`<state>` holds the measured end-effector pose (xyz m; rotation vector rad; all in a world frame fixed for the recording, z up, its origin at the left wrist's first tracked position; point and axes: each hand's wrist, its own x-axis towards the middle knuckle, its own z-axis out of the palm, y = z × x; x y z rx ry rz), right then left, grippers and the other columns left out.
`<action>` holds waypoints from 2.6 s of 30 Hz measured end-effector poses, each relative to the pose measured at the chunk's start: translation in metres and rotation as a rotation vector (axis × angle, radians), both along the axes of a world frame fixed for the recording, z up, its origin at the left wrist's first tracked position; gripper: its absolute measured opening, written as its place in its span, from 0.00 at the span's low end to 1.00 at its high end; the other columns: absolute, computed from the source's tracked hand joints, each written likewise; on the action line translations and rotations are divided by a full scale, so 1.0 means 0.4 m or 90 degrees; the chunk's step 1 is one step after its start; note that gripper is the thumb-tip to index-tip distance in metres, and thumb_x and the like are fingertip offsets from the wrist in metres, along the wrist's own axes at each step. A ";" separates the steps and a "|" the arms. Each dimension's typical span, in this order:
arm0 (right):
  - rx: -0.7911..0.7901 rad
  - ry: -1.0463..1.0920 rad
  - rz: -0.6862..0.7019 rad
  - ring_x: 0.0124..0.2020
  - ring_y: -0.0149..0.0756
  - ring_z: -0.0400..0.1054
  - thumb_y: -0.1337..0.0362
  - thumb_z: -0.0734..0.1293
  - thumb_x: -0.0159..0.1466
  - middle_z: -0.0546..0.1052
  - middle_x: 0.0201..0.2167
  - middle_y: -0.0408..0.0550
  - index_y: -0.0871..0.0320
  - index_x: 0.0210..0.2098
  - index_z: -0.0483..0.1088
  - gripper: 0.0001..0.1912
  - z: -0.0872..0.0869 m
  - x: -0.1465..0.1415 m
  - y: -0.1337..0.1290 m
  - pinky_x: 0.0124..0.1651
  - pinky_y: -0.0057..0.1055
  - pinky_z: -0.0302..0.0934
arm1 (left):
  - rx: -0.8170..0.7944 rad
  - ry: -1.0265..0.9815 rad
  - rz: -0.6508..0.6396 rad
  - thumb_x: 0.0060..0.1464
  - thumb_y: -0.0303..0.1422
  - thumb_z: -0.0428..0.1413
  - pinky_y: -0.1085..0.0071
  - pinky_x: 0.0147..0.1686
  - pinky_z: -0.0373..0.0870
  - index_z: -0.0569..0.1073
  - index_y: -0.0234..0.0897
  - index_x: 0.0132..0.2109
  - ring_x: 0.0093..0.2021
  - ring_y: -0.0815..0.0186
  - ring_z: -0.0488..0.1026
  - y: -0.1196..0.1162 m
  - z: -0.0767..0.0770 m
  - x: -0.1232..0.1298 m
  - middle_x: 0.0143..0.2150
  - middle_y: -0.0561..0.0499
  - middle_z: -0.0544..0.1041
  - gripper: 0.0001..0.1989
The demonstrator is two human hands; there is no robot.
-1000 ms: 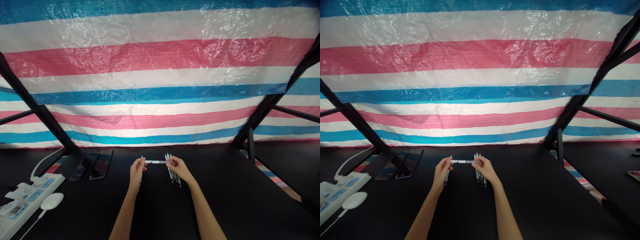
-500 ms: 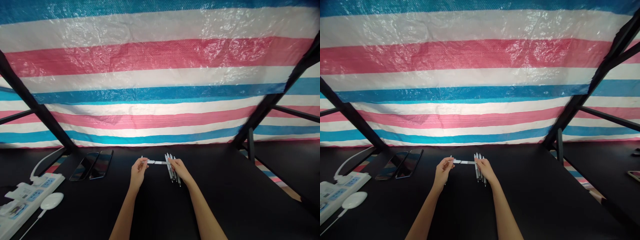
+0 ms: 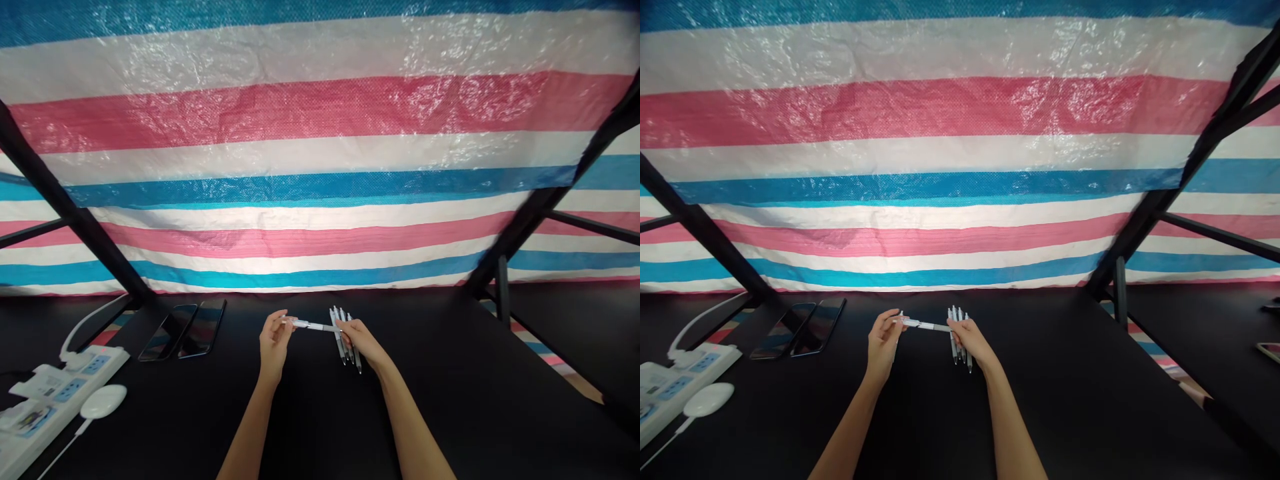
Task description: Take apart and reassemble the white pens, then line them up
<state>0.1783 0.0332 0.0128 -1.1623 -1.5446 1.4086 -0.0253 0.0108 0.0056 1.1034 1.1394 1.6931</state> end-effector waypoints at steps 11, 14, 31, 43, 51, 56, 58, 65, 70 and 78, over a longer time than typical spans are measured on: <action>0.143 -0.069 0.094 0.16 0.26 0.51 0.43 0.57 0.62 0.58 0.12 0.38 0.59 0.17 0.69 0.30 0.012 -0.086 -0.044 0.22 0.26 0.43 | -0.058 -0.153 -0.032 0.46 0.42 0.61 0.75 0.26 0.71 0.57 0.44 0.61 0.30 0.67 0.75 -0.014 0.026 0.002 0.32 0.52 0.76 0.37; 0.162 0.032 -0.112 0.16 0.26 0.50 0.40 0.59 0.58 0.56 0.11 0.37 0.59 0.17 0.68 0.29 0.006 -0.069 -0.022 0.21 0.26 0.43 | -0.075 -0.151 -0.062 0.45 0.41 0.61 0.78 0.19 0.66 0.59 0.43 0.60 0.27 0.69 0.72 -0.019 0.034 0.011 0.28 0.54 0.73 0.36; -0.136 0.727 -0.408 0.12 0.24 0.48 0.60 0.59 0.63 0.50 0.12 0.32 0.55 0.21 0.53 0.16 -0.065 0.106 0.042 0.19 0.23 0.52 | -0.095 -0.077 -0.090 0.49 0.44 0.58 0.81 0.14 0.55 0.45 0.45 0.66 0.20 0.75 0.63 -0.011 0.017 0.012 0.26 0.57 0.69 0.43; -0.229 0.826 -0.462 0.12 0.24 0.49 0.67 0.56 0.62 0.52 0.11 0.33 0.56 0.22 0.55 0.12 -0.054 0.093 0.038 0.18 0.22 0.51 | -0.119 -0.051 -0.117 0.49 0.47 0.56 0.80 0.15 0.53 0.58 0.39 0.61 0.20 0.76 0.60 -0.008 0.015 0.007 0.26 0.56 0.66 0.35; -0.190 0.776 -0.452 0.12 0.23 0.50 0.65 0.58 0.61 0.52 0.12 0.32 0.56 0.22 0.54 0.12 -0.070 0.098 0.042 0.18 0.22 0.52 | -0.117 -0.041 -0.129 0.47 0.46 0.59 0.80 0.15 0.52 0.64 0.38 0.55 0.20 0.75 0.62 -0.009 0.014 0.006 0.25 0.56 0.68 0.31; -0.144 0.719 -0.397 0.12 0.24 0.50 0.63 0.60 0.61 0.52 0.12 0.32 0.55 0.22 0.53 0.13 -0.082 0.107 0.046 0.19 0.23 0.53 | -0.110 -0.052 -0.110 0.46 0.45 0.59 0.80 0.14 0.52 0.67 0.37 0.51 0.20 0.74 0.62 -0.009 0.019 0.009 0.25 0.56 0.68 0.28; -0.140 0.715 -0.392 0.12 0.24 0.50 0.63 0.60 0.61 0.52 0.12 0.32 0.55 0.21 0.53 0.13 -0.084 0.110 0.048 0.19 0.24 0.53 | -0.111 -0.056 -0.107 0.47 0.45 0.59 0.80 0.15 0.53 0.66 0.38 0.54 0.20 0.75 0.62 -0.009 0.020 0.008 0.26 0.55 0.69 0.29; -0.180 0.754 -0.413 0.12 0.23 0.50 0.65 0.59 0.61 0.52 0.11 0.32 0.56 0.21 0.54 0.13 -0.078 0.110 0.046 0.19 0.23 0.53 | -0.104 -0.068 -0.103 0.49 0.45 0.57 0.80 0.15 0.52 0.54 0.43 0.63 0.20 0.75 0.61 -0.005 0.008 0.004 0.28 0.55 0.69 0.37; -0.174 0.748 -0.415 0.12 0.24 0.50 0.64 0.60 0.60 0.52 0.12 0.32 0.56 0.21 0.54 0.13 -0.078 0.108 0.045 0.19 0.23 0.53 | -0.125 -0.054 -0.095 0.48 0.47 0.58 0.79 0.16 0.53 0.57 0.42 0.61 0.20 0.74 0.62 -0.007 0.012 0.003 0.28 0.55 0.70 0.36; -0.209 0.794 -0.434 0.12 0.23 0.50 0.66 0.58 0.61 0.52 0.11 0.33 0.56 0.22 0.54 0.11 -0.069 0.103 0.042 0.19 0.22 0.52 | -0.129 -0.013 0.087 0.38 0.47 0.62 0.78 0.21 0.57 0.62 0.38 0.32 0.21 0.74 0.63 0.020 -0.016 -0.029 0.23 0.60 0.65 0.22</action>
